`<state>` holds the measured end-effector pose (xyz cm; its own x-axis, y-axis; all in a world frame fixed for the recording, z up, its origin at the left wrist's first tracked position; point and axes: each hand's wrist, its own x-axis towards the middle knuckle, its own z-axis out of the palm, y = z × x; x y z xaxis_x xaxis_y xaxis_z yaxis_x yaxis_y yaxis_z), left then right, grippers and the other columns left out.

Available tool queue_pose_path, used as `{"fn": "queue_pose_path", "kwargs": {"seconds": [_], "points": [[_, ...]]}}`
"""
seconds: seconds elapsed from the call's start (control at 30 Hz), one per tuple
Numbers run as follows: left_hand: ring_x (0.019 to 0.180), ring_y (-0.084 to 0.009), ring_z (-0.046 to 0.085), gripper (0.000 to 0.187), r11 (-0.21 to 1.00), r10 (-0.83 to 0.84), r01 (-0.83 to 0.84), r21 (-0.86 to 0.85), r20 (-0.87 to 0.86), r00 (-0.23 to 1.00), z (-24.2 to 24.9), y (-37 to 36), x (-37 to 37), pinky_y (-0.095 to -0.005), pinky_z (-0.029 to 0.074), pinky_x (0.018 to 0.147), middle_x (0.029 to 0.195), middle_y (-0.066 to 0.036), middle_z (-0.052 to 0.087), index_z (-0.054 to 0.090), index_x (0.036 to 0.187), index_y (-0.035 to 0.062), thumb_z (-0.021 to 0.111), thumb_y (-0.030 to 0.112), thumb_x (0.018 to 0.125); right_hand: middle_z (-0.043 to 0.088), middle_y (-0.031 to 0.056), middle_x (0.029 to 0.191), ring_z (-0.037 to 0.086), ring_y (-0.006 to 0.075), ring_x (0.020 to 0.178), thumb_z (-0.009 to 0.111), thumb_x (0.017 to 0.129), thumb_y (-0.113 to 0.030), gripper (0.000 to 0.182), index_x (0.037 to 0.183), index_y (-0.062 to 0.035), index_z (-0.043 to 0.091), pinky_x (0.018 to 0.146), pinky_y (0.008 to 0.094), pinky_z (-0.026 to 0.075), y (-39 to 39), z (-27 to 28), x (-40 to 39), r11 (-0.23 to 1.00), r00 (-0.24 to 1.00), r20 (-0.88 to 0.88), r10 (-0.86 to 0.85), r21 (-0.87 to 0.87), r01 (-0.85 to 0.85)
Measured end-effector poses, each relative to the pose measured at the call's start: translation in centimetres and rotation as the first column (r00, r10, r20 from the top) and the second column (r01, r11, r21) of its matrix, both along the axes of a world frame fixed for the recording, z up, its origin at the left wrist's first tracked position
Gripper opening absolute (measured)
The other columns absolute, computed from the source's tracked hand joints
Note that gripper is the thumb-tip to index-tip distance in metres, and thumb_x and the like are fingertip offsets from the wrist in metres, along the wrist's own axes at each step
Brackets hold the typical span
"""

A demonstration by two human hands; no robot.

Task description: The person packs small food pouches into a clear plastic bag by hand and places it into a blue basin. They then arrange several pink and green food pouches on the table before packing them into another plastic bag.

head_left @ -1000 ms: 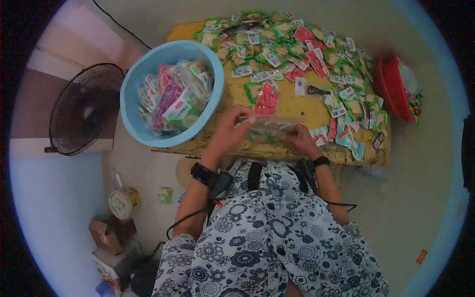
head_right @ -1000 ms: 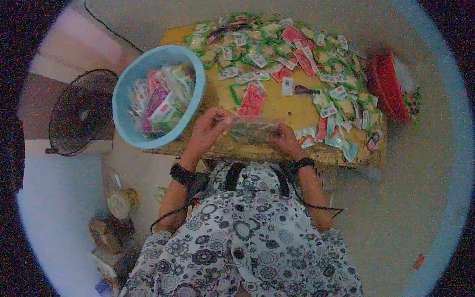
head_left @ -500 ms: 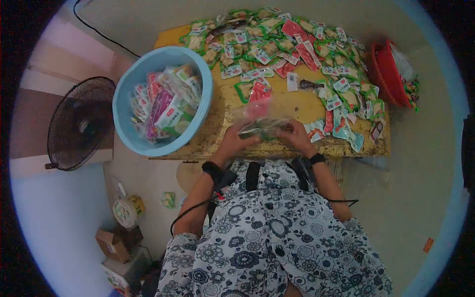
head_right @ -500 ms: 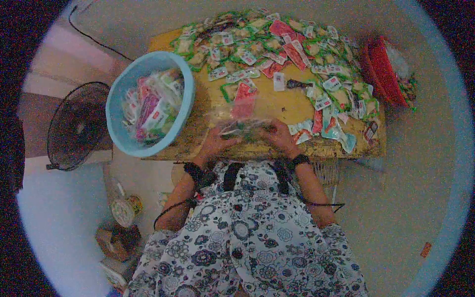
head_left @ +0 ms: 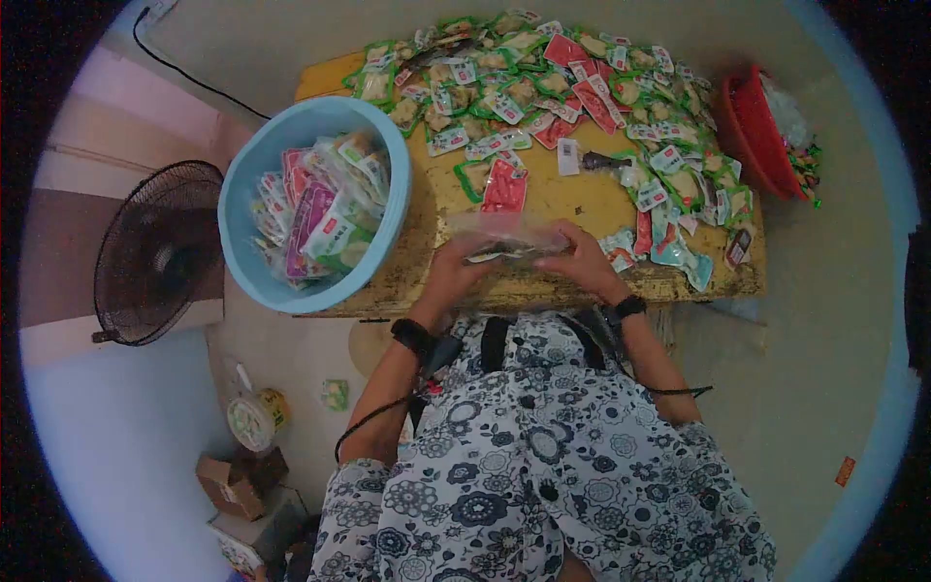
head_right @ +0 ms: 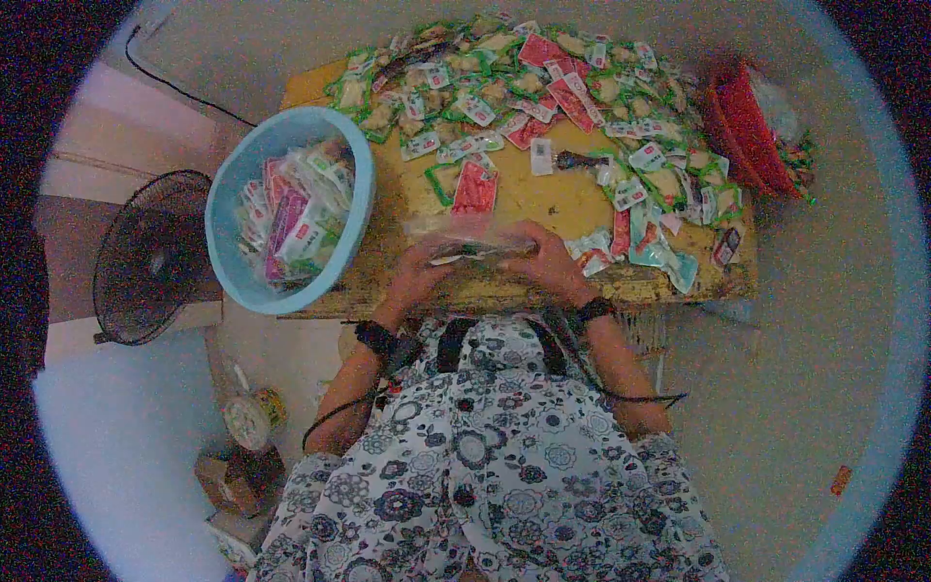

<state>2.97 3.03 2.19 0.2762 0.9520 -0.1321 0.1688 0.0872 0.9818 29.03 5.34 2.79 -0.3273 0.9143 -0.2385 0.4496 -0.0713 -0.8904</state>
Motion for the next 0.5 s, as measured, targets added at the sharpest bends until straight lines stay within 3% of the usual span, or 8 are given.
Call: {"fn": "queue_pose_path", "kwargs": {"seconds": [0.07,0.17,0.27,0.37,0.5], "points": [[0.112,-0.0216,0.059,0.031,0.995,0.03,-0.024,-0.093,0.069,0.997,2.7,-0.3,0.0,-0.0352,0.047,0.097,0.117,-0.008,0.066,0.066,0.115,0.005,0.069,0.018,0.087,0.063,0.0056,0.115,0.06,0.0142,0.103,0.071,0.084,-0.01,0.038,0.118,-0.0008,0.059,0.091,0.0325,0.049,0.4,1.9,0.1,1.0,0.991,-0.131,0.023,0.001,-0.023],[0.112,-0.0202,0.059,0.032,0.994,0.033,-0.033,0.105,0.002,0.999,3.9,-0.1,-0.4,-0.0349,0.047,0.097,0.119,-0.008,0.065,0.066,0.117,0.006,0.067,0.021,0.088,0.067,0.006,0.105,0.063,0.0139,0.094,0.073,0.084,-0.022,0.039,0.116,-0.0014,0.062,0.083,0.0295,0.052,1.3,3.6,-0.2,0.999,0.952,-0.303,-0.042,-0.032,0.034],[0.108,-0.0181,0.061,0.03,0.992,0.047,-0.057,0.112,0.093,0.995,4.0,0.3,-0.8,-0.0335,0.047,0.095,0.114,-0.008,0.067,0.068,0.114,0.0058,0.067,0.021,0.089,0.068,0.0089,0.103,0.064,0.0159,0.099,0.064,0.089,-0.011,0.024,0.11,0.0004,0.064,0.09,0.0306,0.049,2.0,4.3,-0.2,0.991,0.947,-0.296,-0.124,-0.082,0.104],[0.102,-0.0167,0.063,0.026,0.992,0.128,-0.128,-0.009,-0.018,0.992,6.0,0.3,-1.1,-0.0316,0.048,0.092,0.109,-0.007,0.069,0.071,0.109,0.0045,0.067,0.021,0.089,0.069,0.0095,0.1,0.065,0.0169,0.096,0.062,0.091,-0.01,0.02,0.106,0.0026,0.066,0.09,0.0308,0.05,2.2,4.9,-0.5,0.991,0.922,-0.366,-0.13,-0.014,0.135],[0.097,-0.0155,0.064,0.021,0.984,0.17,-0.17,0.058,0.006,0.985,6.4,0.2,-1.1,-0.03,0.048,0.088,0.102,-0.006,0.071,0.072,0.104,0.0033,0.067,0.019,0.09,0.07,0.0099,0.099,0.066,0.0173,0.094,0.061,0.091,-0.008,0.018,0.104,0.004,0.066,0.088,0.0309,0.051,2.0,5.6,-0.5,0.989,0.947,-0.307,-0.091,0.084,0.122]]}}
